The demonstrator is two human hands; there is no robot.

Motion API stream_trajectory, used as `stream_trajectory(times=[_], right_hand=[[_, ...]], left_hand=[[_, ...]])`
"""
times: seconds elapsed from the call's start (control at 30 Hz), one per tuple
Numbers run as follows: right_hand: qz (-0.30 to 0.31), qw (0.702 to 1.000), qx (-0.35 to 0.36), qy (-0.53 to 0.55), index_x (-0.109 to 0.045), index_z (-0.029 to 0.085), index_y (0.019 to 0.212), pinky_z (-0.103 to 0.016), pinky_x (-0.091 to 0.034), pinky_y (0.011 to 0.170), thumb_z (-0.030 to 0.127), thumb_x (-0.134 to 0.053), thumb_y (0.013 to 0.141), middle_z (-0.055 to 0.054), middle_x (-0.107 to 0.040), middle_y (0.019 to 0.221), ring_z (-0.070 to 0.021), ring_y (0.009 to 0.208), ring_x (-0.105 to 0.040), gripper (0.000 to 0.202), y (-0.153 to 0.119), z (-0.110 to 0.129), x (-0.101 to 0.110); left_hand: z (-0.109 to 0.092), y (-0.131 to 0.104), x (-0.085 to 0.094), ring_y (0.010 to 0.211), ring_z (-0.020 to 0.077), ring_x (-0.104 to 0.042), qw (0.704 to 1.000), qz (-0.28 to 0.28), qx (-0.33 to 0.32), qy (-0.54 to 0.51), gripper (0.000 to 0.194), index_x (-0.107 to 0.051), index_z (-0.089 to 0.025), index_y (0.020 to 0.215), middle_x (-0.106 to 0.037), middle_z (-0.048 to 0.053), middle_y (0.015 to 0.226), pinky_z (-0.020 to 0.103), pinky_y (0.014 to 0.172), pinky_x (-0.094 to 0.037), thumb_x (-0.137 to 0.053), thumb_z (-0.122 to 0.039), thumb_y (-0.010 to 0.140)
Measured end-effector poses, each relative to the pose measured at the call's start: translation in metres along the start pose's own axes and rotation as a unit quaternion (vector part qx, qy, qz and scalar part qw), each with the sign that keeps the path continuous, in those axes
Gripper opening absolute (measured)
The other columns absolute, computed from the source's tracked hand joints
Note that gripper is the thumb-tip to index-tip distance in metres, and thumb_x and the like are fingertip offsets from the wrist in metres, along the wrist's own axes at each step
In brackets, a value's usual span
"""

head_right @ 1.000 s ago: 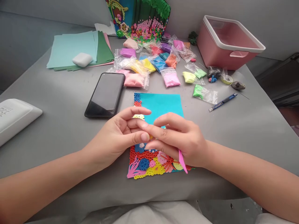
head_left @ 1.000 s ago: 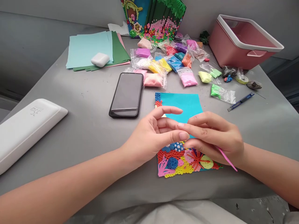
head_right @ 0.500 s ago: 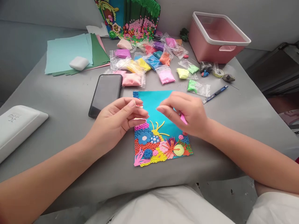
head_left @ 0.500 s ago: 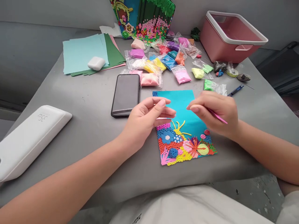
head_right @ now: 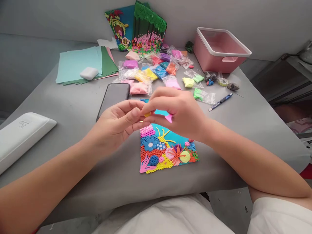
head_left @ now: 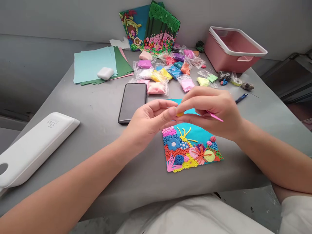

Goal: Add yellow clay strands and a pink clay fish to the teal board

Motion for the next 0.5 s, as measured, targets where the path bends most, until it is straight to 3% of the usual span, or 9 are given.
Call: stream_trajectory(times=[0.17,0.27,0.33,0.37,0.43,0.5], right_hand=[[-0.004,0.999,0.032,-0.033,-0.075,0.026,0.096,-0.027,-0.051,0.061,0.026,-0.067,0.095,-0.002,-0.067,0.092,-0.0109,0.071,-0.061,0.009,-0.018,-0.007,-0.009],[-0.010,0.998,0.048,-0.037,-0.073,0.026,0.098,-0.026,-0.052,0.061,0.020,-0.064,0.095,-0.003,-0.068,0.092,-0.0111,0.070,-0.061,0.010,-0.020,-0.004,-0.009],[-0.032,0.998,0.028,-0.041,-0.071,0.026,0.096,-0.028,-0.052,0.061,0.020,-0.062,0.096,-0.003,-0.070,0.088,-0.0118,0.066,-0.060,0.010,-0.020,-0.004,-0.005],[-0.043,0.998,0.007,-0.045,-0.070,0.026,0.096,-0.029,-0.052,0.061,0.022,-0.061,0.097,-0.003,-0.071,0.086,-0.0121,0.063,-0.059,0.010,-0.019,-0.006,-0.003],[-0.064,0.996,-0.039,-0.055,-0.069,0.026,0.096,-0.030,-0.050,0.059,0.027,-0.059,0.098,-0.002,-0.072,0.086,-0.0117,0.055,-0.054,0.011,-0.019,-0.012,0.003],[-0.081,0.992,-0.076,-0.067,-0.069,0.025,0.096,-0.031,-0.048,0.058,0.031,-0.059,0.098,-0.002,-0.073,0.089,-0.0107,0.052,-0.049,0.011,-0.018,-0.022,0.008]], left_hand=[[0.010,0.001,-0.001,0.091,0.0171,-0.076,0.999,0.033,0.020,0.008,0.032,-0.071,-0.023,0.098,-0.080,0.000,0.093,0.030,0.087,-0.057,-0.090,-0.028,0.072],[0.007,0.001,-0.003,0.089,0.0189,-0.075,0.998,0.023,0.018,0.050,0.035,-0.070,-0.025,0.100,-0.079,0.000,0.088,0.033,0.086,-0.057,-0.090,-0.034,0.072],[-0.007,0.003,0.003,0.092,0.0218,-0.074,0.991,-0.020,-0.021,0.130,0.036,-0.070,-0.025,0.103,-0.078,0.003,0.093,0.035,0.086,-0.056,-0.084,-0.046,0.077],[-0.019,0.004,0.010,0.097,0.0236,-0.072,0.977,-0.063,-0.069,0.191,0.037,-0.070,-0.025,0.102,-0.077,0.004,0.098,0.035,0.087,-0.055,-0.078,-0.054,0.081],[-0.042,0.007,0.032,0.114,0.0272,-0.065,0.917,-0.171,-0.137,0.332,0.046,-0.068,-0.025,0.109,-0.072,0.006,0.120,0.036,0.096,-0.049,-0.064,-0.065,0.087],[-0.056,0.012,0.063,0.126,0.0334,-0.057,0.846,-0.282,-0.102,0.441,0.065,-0.057,-0.024,0.131,-0.065,0.006,0.134,0.041,0.105,-0.042,-0.067,-0.067,0.083]])
Point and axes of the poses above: each hand's wrist, its own y-axis towards the middle knuckle, its own x-axis out of the back of the hand, z = x × y, the point moved 3 cm from there along y, towards the middle knuckle
